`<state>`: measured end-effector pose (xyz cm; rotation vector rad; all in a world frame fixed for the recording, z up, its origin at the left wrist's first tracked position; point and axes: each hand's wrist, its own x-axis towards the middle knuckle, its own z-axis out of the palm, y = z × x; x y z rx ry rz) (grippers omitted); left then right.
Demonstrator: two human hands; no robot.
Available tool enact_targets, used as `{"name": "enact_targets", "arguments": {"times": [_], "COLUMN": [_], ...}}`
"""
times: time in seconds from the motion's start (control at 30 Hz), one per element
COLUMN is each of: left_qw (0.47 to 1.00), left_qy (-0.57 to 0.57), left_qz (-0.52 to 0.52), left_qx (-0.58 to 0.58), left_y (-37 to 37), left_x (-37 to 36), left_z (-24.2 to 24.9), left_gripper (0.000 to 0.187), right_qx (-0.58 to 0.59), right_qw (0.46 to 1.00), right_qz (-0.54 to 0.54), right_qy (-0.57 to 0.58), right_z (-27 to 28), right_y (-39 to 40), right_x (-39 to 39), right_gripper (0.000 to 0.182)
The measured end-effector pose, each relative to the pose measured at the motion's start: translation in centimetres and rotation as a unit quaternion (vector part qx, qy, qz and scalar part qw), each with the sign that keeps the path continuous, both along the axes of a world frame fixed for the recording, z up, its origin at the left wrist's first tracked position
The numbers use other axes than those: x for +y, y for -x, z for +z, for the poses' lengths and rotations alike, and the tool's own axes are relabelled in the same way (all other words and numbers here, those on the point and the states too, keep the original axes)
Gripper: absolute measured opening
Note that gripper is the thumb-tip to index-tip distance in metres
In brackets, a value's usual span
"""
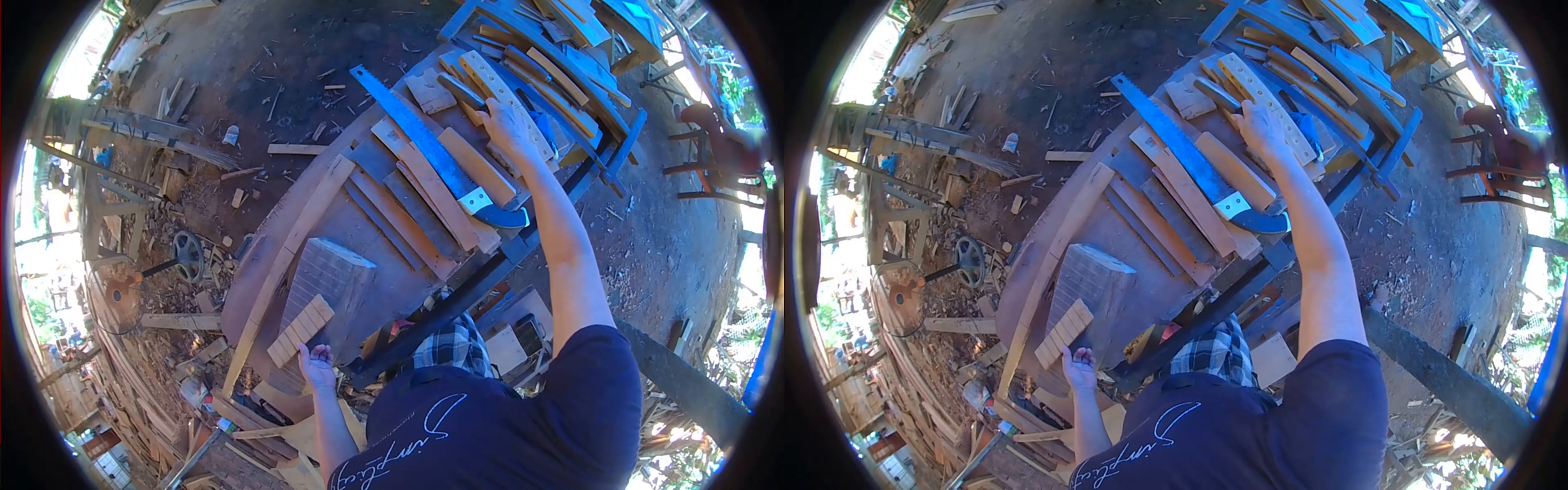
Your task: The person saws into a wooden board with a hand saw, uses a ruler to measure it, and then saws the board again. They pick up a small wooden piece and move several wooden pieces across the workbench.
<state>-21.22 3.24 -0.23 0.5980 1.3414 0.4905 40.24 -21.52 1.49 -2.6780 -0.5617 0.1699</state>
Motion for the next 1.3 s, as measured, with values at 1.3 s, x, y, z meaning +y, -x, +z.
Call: {"name": "enact_targets", "arguments": {"times": [1.3], "left_qw": [1.000], "left_qy": [0.001], "left_qz": [0.018], "left_qx": [-0.002], "left_y": [-0.2], "left_x": [-0.1], "left_z": [0.1], "left_gripper": [0.031], "right_qx": [0.031], "right_qw": [0.977], "right_qz": [-0.057], "right_qy": [-0.201], "right_z": [-1.2], "right_y": [4.6], "right_x": [-4.4], "right_gripper": [0.046]}}
